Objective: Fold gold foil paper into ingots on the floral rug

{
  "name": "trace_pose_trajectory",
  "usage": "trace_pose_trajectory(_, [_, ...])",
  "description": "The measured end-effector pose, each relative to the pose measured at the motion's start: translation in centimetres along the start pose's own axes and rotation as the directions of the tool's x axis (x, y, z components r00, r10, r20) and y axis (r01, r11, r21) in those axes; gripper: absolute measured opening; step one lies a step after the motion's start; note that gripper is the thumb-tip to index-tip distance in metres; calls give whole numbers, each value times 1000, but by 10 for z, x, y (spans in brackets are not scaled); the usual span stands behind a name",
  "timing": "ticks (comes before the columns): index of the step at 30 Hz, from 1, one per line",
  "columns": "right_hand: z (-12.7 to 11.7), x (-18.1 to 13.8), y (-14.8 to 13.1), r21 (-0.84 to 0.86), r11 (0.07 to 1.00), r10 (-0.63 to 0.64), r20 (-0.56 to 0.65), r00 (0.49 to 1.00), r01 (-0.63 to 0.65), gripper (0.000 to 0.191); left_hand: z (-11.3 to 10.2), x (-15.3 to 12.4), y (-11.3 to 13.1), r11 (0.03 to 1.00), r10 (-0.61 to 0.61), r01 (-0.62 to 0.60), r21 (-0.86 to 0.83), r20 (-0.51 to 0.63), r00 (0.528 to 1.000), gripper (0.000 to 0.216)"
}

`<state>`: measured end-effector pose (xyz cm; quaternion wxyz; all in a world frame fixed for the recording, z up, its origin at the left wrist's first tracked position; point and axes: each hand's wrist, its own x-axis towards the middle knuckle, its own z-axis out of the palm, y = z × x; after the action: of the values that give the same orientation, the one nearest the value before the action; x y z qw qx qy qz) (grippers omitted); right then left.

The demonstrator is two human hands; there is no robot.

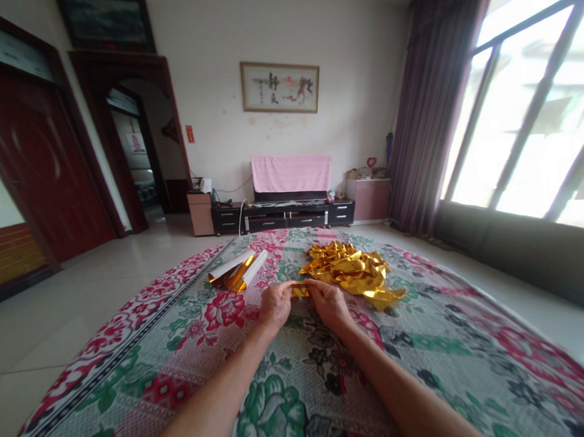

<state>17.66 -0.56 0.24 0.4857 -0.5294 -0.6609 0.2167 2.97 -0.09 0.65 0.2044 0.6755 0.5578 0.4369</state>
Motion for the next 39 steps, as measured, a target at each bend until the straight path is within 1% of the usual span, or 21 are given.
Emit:
trace_pose_trajectory(3, [-2, -1, -2, 33, 999, -9, 17, 1000, 8, 38, -1, 1, -1, 999, -2, 3, -36, 5, 1000, 31])
trace_pose_trajectory(7, [-1, 0, -2, 129, 992, 13, 32, 999, -18, 37, 0, 1, -4, 993, 1, 4, -114, 39, 999, 33])
trace_pose_trajectory(11, [1, 2, 4, 206, 977, 52, 28, 998, -57, 39, 2, 1, -8, 995, -10, 15, -97, 43, 999, 34])
trace_pose_trajectory(17, [1, 1, 2, 196, 979, 49, 31, 998, -54, 38, 3, 1, -6, 996, -29, 31, -79, 30, 999, 33])
trace_pose_trajectory(21, [-1, -1, -1, 185, 981, 60, 12, 998, -61, 38, 3, -1, -5, 997, -9, 10, -78, 24, 1000, 31])
trace_pose_trajectory(24, [0, 0, 1, 182, 981, 66, 5, 998, -66, 39, 4, -1, -6, 998, -1, 3, -66, 27, 1000, 30])
trace_pose_trajectory(29, [2, 1, 8, 229, 973, 15, 71, 997, -31, 40, 4, 0, -6, 997, -9, 9, -76, -6, 1000, 29])
trace_pose_trajectory(35, [2, 0, 6, 263, 963, 51, 53, 997, -63, 40, 3, -2, -2, 998, -29, 30, -59, 19, 999, 29])
trace_pose_trajectory(39, [1, -1, 2, 234, 970, 51, 78, 996, -68, 38, 4, -2, -3, 999, -35, 34, -35, -17, 999, 30])
